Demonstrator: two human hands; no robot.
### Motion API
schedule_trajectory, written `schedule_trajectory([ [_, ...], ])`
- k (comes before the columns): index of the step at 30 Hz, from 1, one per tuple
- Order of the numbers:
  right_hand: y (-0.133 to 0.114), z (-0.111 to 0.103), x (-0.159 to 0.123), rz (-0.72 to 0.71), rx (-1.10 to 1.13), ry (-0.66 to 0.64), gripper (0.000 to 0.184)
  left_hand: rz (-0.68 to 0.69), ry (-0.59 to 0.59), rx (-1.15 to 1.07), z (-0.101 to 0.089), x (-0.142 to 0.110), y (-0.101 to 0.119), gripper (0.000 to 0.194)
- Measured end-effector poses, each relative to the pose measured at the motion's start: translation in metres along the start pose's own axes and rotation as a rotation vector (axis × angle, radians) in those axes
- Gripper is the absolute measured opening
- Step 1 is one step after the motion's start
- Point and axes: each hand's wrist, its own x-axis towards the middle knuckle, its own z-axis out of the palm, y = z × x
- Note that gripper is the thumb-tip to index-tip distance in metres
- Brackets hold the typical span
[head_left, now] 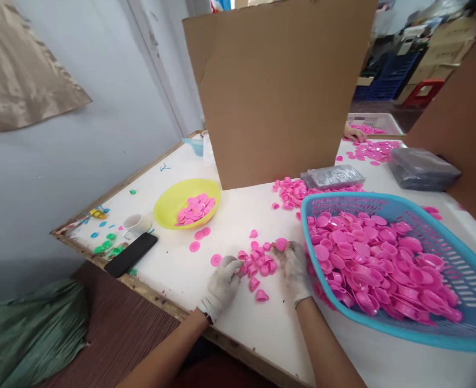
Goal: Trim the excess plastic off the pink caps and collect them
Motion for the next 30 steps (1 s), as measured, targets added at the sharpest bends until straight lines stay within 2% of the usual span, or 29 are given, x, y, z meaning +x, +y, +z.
schedule_trajectory([
  [4,0.002,-0.002,-0.002,-0.022,-0.049,0.012,0.016,0.006,-0.108,0.114,0.002,0.001,-0.004,0.023],
  [7,0.004,-0.006,-0.003,-0.019,-0.062,-0.002,0.017,-0.082,-0.05,0.201,-0.003,-0.005,-0.008,0.024],
  [10,0.005,-0.008,-0.002,-0.012,-0.055,-0.019,0.016,-0.126,0.018,0.227,-0.008,-0.012,-0.001,0.027],
  [13,0.004,-0.008,-0.002,-0.012,-0.052,-0.015,0.016,-0.201,-0.104,0.196,-0.002,-0.011,0.019,0.016],
  [15,0.004,-0.006,-0.003,-0.008,-0.063,-0.015,0.016,-0.326,-0.195,0.186,0.005,-0.006,0.033,0.022],
  [18,0.003,-0.006,-0.005,0.004,-0.078,-0.012,0.017,-0.435,-0.232,0.149,0.012,0.0,0.043,0.023],
  [20,0.004,-0.006,-0.005,0.017,-0.081,-0.005,0.018,-0.393,-0.219,0.108,0.01,-0.003,0.042,0.015],
  [23,0.003,-0.008,-0.004,0.032,-0.072,0.002,0.021,-0.226,-0.157,0.076,0.001,-0.016,0.034,0.004],
  [26,0.001,-0.008,-0.003,0.042,-0.058,0.01,0.024,-0.088,-0.096,0.081,-0.008,-0.032,0.021,0.009],
  [28,-0.001,-0.006,-0.004,0.055,-0.06,0.021,0.023,-0.08,-0.069,0.087,-0.011,-0.041,0.014,0.012],
  [30,-0.003,-0.005,-0.005,0.072,-0.073,0.027,0.022,-0.165,-0.037,0.04,-0.012,-0.045,0.008,0.011],
])
